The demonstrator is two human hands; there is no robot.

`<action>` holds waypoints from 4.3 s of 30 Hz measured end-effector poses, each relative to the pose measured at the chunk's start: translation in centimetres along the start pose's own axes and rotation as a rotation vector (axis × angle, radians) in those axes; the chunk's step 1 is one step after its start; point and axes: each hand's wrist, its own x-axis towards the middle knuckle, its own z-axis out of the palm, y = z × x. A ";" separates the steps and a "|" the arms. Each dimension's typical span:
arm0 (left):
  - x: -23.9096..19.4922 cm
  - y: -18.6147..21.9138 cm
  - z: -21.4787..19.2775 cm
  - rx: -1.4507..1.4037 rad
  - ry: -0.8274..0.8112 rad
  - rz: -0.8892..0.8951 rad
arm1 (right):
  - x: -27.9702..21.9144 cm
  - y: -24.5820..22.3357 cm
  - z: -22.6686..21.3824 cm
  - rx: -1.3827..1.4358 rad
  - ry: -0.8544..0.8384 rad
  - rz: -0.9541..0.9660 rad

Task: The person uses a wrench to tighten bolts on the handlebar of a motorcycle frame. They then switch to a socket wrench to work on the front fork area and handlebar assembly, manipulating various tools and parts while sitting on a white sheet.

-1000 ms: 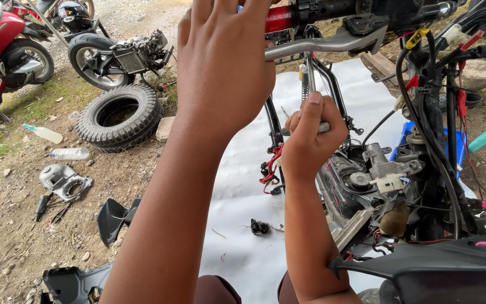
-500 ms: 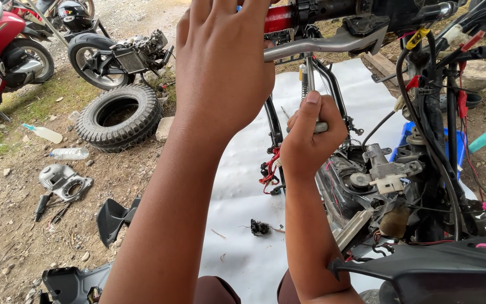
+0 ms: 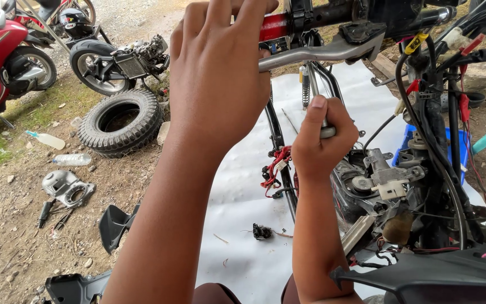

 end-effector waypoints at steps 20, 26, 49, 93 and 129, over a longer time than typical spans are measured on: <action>-0.1 0.0 -0.4 0.013 0.032 0.049 | -1.2 -1.2 2.7 -0.231 0.078 -0.005; 0.0 -0.1 -0.2 0.016 -0.064 -0.009 | -1.3 -1.2 2.8 -0.126 0.107 0.011; 0.2 -0.3 0.0 -0.034 0.000 -0.040 | -1.7 -0.7 3.5 0.160 0.086 0.151; 0.5 -4.1 4.0 0.251 0.039 0.160 | -15.3 8.1 -5.9 0.715 -0.076 0.945; 2.8 -1.6 1.3 0.318 -0.312 -0.097 | -18.3 6.5 -6.2 0.596 -0.017 1.157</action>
